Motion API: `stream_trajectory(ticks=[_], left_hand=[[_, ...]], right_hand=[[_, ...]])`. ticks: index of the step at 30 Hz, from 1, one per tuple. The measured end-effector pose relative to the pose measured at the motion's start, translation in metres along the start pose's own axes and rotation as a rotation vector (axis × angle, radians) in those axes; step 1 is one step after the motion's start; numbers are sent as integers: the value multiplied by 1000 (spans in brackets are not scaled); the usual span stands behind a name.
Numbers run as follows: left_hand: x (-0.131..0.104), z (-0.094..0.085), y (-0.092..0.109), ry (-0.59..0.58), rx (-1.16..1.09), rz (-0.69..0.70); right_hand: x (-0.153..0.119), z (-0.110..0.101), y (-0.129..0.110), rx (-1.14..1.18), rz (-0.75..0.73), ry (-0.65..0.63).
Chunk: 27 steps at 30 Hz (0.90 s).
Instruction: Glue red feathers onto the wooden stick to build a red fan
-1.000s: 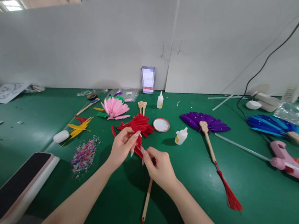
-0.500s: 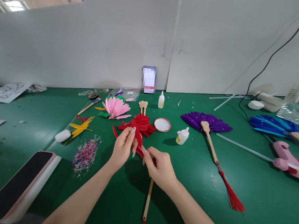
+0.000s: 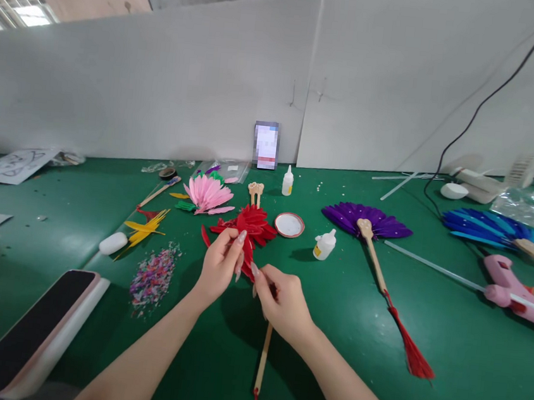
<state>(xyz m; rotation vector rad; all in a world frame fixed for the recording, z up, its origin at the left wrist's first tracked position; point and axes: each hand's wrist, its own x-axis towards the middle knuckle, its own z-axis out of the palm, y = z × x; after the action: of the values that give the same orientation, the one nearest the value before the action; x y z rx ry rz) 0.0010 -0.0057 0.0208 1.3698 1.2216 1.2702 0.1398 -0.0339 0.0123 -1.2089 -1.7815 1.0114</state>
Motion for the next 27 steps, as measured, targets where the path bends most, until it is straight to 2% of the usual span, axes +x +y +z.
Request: stream_trajectory(ticks=[12,19,27], left_hand=[[-2,0,-14,131,124,137],[-3,1,-7,44,75,121],[-1,0,-7,44,124,139]], right_hand=[[-4,2,-12,254,101,-69],[-4,5,-9,309,151,-10],[-4,5,-9,259,137,5]])
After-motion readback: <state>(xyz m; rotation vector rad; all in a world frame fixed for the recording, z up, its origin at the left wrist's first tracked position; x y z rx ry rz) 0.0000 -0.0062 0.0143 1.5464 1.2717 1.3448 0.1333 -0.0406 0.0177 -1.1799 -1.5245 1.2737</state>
